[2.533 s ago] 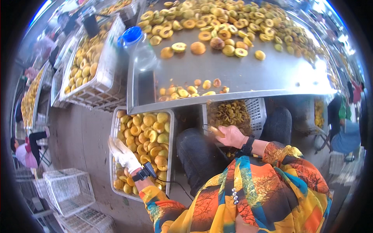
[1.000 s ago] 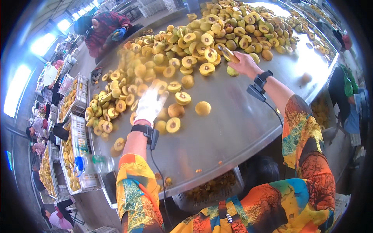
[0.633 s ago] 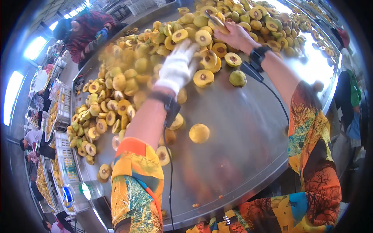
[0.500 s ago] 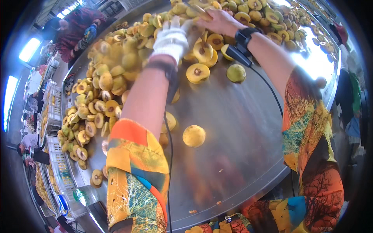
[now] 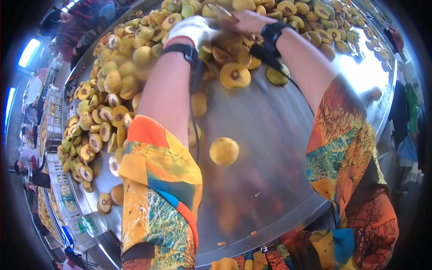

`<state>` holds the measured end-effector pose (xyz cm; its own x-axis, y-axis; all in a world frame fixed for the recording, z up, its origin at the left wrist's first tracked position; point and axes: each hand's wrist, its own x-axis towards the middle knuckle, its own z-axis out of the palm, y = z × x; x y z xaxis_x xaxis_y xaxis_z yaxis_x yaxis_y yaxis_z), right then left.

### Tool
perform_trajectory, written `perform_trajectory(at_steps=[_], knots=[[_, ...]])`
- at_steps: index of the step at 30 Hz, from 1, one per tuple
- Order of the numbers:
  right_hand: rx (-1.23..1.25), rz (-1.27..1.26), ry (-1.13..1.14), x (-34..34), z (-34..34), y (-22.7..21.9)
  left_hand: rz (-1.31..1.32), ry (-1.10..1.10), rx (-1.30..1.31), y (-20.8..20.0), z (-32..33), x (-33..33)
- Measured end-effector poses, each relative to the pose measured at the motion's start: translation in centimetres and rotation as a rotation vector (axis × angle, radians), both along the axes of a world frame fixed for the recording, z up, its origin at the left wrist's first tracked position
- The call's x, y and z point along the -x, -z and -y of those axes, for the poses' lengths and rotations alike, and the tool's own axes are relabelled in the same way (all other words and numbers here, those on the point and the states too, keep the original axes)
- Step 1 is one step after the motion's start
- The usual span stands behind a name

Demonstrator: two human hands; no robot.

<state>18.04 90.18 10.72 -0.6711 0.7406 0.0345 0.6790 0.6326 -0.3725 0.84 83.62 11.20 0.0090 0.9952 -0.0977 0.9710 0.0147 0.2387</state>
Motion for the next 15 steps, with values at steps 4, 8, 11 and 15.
perform_trajectory(at_steps=[4, 8, 11, 15], knots=[[0.122, -0.087, 0.032, -1.6, 6.5, -0.9, 0.485, -0.119, 0.152, -2.2, 9.4, -1.9], [0.208, -0.192, 0.13, -4.2, 12.6, 0.9, 0.635, -0.119, 0.17, -0.6, 15.2, -3.2], [0.278, -0.227, 0.078, -4.8, 19.6, 0.7, 0.602, -0.088, 0.219, -1.7, 21.4, -4.0], [0.222, -0.124, -0.055, -5.3, 29.3, 1.1, 0.27, -0.111, 0.201, -2.7, 31.4, -6.0]])
